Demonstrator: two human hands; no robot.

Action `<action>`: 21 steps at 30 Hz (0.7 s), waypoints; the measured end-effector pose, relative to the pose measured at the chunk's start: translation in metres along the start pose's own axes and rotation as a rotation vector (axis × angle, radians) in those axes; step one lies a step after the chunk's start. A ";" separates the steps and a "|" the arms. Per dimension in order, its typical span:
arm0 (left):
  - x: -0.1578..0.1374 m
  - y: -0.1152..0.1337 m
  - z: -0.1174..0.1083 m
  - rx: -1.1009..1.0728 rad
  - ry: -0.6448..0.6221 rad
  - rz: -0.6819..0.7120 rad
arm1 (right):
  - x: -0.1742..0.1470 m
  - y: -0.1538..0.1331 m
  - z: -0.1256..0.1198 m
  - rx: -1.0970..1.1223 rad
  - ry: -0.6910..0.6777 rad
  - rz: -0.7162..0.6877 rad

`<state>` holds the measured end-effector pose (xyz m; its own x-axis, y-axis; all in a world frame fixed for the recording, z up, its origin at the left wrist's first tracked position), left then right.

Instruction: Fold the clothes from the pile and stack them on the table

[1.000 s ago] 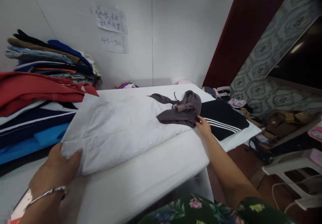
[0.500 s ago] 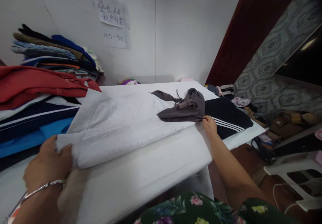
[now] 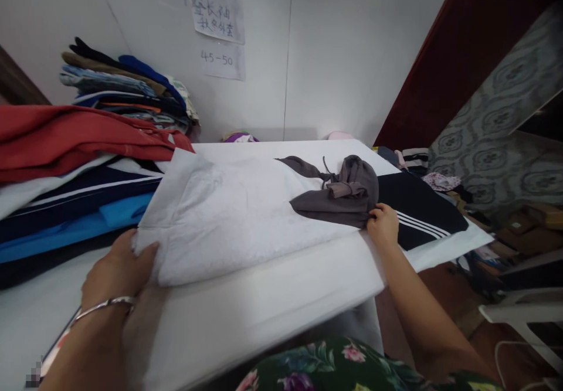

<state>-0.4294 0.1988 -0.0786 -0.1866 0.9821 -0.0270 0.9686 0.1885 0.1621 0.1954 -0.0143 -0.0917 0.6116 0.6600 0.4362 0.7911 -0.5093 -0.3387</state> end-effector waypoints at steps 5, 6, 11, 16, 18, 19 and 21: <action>-0.013 0.006 -0.013 -0.016 0.034 -0.046 | -0.005 -0.019 0.004 -0.008 0.002 -0.163; -0.014 0.007 -0.015 -0.037 0.055 -0.043 | -0.005 -0.022 0.006 -0.002 -0.012 -0.176; -0.017 0.005 -0.020 -0.115 0.126 -0.053 | -0.005 -0.013 0.008 0.070 -0.049 -0.072; -0.009 0.003 -0.003 -0.070 0.019 -0.034 | -0.005 0.001 0.016 -0.123 -0.155 0.056; -0.006 0.003 0.002 -0.050 -0.023 -0.028 | -0.005 0.000 0.020 -0.179 -0.197 0.056; -0.006 0.003 0.003 -0.049 -0.025 -0.032 | -0.004 0.000 0.021 -0.188 -0.200 0.053; -0.007 0.003 0.000 -0.061 -0.009 -0.036 | -0.004 -0.001 0.022 -0.182 -0.196 0.044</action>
<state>-0.4250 0.1921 -0.0781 -0.2196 0.9747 -0.0426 0.9493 0.2236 0.2210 0.1922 -0.0039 -0.1116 0.6474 0.7205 0.2484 0.7619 -0.6191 -0.1903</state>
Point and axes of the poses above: each hand's wrist, its own x-axis towards the middle knuckle, its own z-axis out of the palm, y = z × x, the point moved 10 cm from there along x, towards the middle knuckle, and after that the axes turned 5 degrees about x, right-handed, at the moved point
